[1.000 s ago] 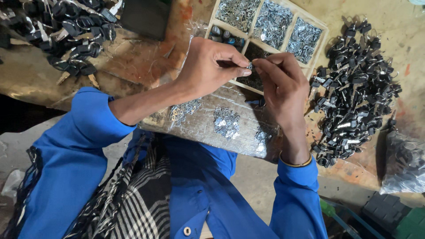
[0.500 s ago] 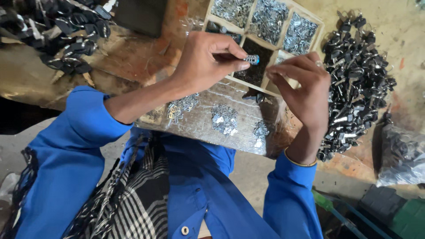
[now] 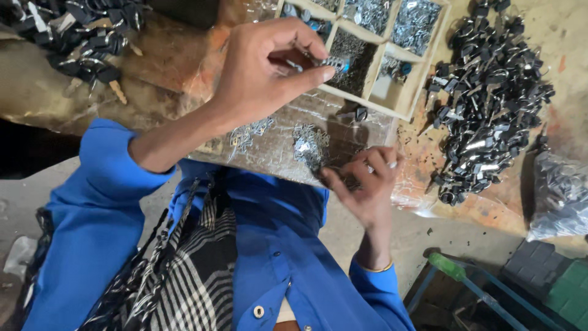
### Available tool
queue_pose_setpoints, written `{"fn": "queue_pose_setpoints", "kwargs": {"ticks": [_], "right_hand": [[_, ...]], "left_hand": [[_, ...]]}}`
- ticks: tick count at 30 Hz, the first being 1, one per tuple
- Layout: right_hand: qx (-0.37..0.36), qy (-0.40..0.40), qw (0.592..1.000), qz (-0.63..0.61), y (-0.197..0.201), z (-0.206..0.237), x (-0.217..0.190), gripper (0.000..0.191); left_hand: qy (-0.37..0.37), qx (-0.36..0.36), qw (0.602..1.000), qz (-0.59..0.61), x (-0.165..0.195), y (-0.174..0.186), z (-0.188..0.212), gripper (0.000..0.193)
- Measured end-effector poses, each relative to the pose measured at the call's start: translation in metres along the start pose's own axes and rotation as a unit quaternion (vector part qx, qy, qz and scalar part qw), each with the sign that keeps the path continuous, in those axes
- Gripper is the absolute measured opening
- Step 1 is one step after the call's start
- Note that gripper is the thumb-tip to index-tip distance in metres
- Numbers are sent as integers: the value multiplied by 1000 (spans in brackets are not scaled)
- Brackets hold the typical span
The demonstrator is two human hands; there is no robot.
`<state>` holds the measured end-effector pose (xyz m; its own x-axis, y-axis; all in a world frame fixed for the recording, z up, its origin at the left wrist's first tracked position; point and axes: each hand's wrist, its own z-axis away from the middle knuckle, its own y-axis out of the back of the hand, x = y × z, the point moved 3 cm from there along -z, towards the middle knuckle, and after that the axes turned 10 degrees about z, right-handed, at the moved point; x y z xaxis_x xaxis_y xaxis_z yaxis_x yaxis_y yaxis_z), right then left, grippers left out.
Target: The person sits at a workbench assembling small metal components. They pick parts from a compartment tray and from piles on the bench, fit the pieces together by hand, and set completed assemblies down on the bench, repeating the process with new parts.
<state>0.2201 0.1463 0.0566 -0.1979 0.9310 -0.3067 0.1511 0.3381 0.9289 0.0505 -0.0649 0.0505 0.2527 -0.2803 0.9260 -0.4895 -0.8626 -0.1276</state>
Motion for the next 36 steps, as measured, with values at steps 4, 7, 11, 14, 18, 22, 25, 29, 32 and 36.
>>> {"fn": "queue_pose_setpoints", "kwargs": {"ticks": [4,7,11,14,18,22,25,29,32,36], "right_hand": [[31,-10,999,-21,-13,29,-32,32],[23,-12,1000,1,-16,39,-46,40],[4,20,999,47,-18,41,-59,42],[2,3,1000,20,-18,41,-61,37],[-8,-14,1000,10,-21,43,-60,43],[24,32,999,13,-23,46,-58,29],[37,40,999,-3,-25,49,-57,24],[49,-7,999,-8,-28,48,-59,21],[25,-50,998,-23,-28,45,-62,20],[60,-76,995,-5,-25,36,-66,19]], "left_hand": [[20,12,999,-44,22,5,38,14],[58,39,997,-36,37,4,74,16],[121,87,988,-27,45,0,119,26],[144,99,984,-22,44,-5,144,22],[158,104,979,-81,41,-14,168,23],[157,101,979,-87,35,-27,184,23],[159,101,980,-67,27,-34,191,23],[168,109,978,-65,17,-38,197,23],[174,121,975,-71,13,-39,201,23],[180,136,972,-63,10,-41,205,22]]}}
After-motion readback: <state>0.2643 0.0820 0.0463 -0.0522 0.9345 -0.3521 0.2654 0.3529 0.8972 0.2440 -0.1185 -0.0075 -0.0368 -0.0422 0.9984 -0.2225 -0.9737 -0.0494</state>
